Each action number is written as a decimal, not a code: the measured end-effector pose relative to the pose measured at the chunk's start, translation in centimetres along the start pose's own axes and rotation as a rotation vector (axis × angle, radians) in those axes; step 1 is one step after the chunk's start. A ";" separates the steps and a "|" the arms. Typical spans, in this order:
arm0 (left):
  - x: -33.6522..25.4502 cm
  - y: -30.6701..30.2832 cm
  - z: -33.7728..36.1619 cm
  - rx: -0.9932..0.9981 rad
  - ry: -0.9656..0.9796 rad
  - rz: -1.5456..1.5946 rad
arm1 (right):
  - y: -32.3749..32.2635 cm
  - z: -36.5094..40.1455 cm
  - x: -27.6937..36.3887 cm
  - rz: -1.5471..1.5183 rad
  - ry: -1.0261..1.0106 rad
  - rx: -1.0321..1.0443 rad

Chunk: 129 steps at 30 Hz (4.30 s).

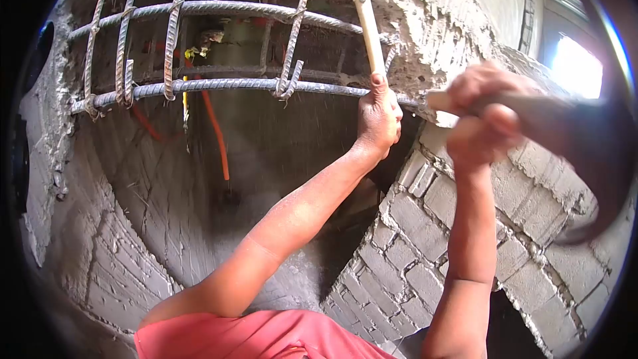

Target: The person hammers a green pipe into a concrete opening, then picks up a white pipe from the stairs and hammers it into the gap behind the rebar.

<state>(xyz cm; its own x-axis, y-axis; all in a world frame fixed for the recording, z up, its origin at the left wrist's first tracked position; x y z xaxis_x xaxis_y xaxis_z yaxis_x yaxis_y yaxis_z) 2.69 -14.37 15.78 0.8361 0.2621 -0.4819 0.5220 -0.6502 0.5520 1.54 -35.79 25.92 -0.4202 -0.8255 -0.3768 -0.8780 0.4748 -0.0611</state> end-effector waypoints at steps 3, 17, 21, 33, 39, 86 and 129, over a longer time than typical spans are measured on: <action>-0.2 0.3 0.4 -0.008 -0.109 0.009 | 1.0 2.8 -8.0 0.723 0.468 0.460; 0.9 -3.8 2.4 0.162 0.256 -0.493 | -2.1 9.0 3.6 0.202 0.380 -0.003; 0.5 -8.0 8.2 0.508 0.659 -0.813 | -2.2 20.6 7.1 0.245 0.398 -0.113; 3.1 -22.2 4.5 -0.207 0.289 -1.026 | -2.2 55.9 20.6 0.295 1.989 -0.270; 5.6 -23.6 3.0 -0.091 0.395 -0.839 | -2.4 55.9 18.6 0.220 2.011 -0.284; -0.9 -14.7 -6.2 0.191 0.825 -0.818 | -1.7 58.5 17.8 0.346 1.827 -0.309; -2.9 -16.8 -5.8 -0.050 0.778 -1.197 | -2.5 10.6 -12.9 0.582 -0.062 0.661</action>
<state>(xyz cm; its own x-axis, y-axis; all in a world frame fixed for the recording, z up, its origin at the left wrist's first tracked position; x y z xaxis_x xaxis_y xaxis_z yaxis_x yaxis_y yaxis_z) -7.55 -0.12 11.89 -0.2350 0.9539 -0.1865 0.9587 0.2591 0.1173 11.59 -23.15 21.12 -0.7290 -0.3888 -0.5634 -0.2080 0.9100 -0.3588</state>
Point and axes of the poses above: each hand's wrist, its own z-axis away from the middle knuckle, its own y-axis out of the palm, x = y × z, the point moved 8 cm from there along -z, towards the middle knuckle, and after that the axes turned 1 degree about -z, right-handed, at the moved point
